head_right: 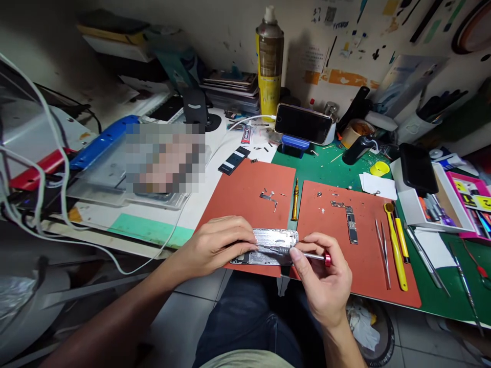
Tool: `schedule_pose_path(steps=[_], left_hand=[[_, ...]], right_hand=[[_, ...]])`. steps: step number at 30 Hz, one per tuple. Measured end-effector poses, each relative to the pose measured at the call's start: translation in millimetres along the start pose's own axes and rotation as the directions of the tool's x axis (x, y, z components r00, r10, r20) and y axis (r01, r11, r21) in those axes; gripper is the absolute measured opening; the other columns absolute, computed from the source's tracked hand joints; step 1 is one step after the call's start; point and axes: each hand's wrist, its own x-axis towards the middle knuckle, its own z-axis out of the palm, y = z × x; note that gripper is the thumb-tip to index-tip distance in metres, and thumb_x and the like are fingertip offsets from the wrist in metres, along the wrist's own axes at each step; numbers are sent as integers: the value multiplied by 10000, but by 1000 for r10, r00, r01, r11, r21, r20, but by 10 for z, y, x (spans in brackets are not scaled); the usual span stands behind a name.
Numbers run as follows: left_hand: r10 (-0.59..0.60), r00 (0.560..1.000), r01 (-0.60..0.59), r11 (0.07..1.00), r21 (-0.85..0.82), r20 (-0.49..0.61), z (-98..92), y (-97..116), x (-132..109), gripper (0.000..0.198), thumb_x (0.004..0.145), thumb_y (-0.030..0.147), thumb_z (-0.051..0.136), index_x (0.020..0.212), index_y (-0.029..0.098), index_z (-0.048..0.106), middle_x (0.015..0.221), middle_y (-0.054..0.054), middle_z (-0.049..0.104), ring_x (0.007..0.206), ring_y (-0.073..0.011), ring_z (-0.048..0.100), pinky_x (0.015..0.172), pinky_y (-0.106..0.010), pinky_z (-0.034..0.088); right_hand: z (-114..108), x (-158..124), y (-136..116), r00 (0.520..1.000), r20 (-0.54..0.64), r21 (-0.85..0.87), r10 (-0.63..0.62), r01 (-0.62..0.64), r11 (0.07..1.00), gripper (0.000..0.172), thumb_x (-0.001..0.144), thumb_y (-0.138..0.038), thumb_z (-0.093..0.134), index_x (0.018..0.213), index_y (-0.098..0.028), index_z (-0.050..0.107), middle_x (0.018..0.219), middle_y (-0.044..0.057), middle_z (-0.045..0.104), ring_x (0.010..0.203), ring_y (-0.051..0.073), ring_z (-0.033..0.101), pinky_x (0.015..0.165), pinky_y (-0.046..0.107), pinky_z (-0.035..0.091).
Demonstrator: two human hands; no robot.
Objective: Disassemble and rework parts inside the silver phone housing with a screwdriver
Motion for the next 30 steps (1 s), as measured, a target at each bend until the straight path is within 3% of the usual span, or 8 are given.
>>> schedule_pose_path(steps=[30], left_hand=[[11,1000,-13,999,53,26,24,-21,-25,90,1089,187,650,1049,149,722,956,-39,735,867,-162,687,775,-306,514]], right_hand=[[42,22,-55,998,50,-60,-40,43,997,260,937,-191,814,1169,-258,719,904,-8,804,800,103,788,793,152,650]])
